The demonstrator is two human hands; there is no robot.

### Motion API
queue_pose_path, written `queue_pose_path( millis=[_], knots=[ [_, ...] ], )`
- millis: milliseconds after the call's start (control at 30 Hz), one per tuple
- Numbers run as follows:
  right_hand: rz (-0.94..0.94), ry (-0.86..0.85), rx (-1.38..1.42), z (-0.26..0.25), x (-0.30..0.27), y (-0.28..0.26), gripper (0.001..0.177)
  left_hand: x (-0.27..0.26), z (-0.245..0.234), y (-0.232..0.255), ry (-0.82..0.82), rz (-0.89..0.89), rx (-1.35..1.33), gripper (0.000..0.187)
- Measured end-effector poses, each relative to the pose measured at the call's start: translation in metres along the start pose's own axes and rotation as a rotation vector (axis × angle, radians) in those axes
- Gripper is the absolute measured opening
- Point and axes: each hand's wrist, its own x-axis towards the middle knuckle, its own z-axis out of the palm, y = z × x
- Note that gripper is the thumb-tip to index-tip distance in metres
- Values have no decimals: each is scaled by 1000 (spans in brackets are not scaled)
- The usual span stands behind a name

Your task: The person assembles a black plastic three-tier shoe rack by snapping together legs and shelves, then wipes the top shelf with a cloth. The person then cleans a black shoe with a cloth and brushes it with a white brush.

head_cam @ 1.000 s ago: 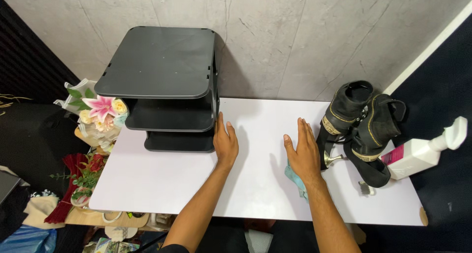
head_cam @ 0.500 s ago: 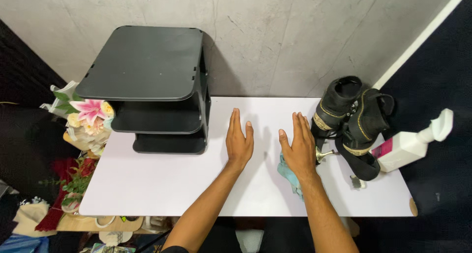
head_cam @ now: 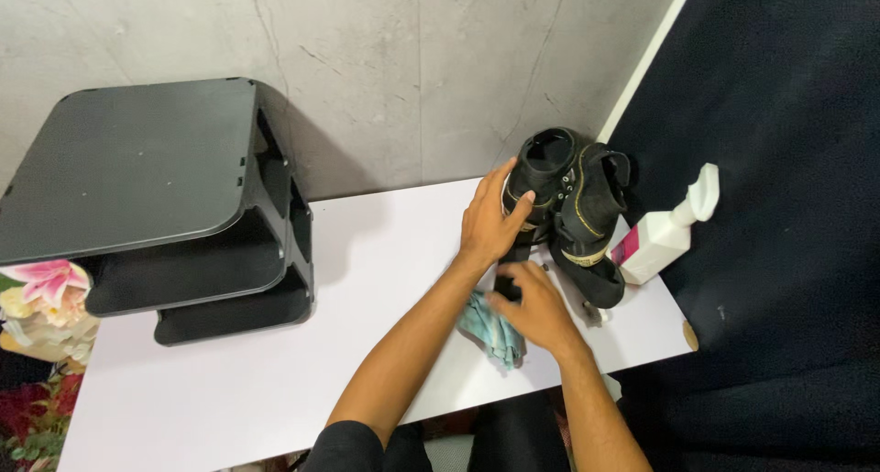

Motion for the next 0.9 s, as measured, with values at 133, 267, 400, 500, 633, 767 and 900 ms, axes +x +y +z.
queue_pose_path(
  millis=[133,267,400,500,633,767,900],
  knots=[
    [-149,-140,-63,-3,-14,0,49,8,12,10,14,31,24,66],
    [36,-272,-91,-6,-19,-1,57,15,22,11,-29,-45,70,73],
    [89,-365,-120,2,-26,4,66,23,35,7,80,72,59,56],
    [-36,-239,-18,11,-31,11,45,22,39,5,162,66,-51,38],
    [-74,-62,67,13,-34,21,35,15,26,2,256,80,-126,31],
    [-63,109,119,13,-25,24,38,4,-6,3,316,51,-300,29],
    [124,151,244,23,-13,23,37,-8,-52,-3,368,80,-296,28]
  ],
)
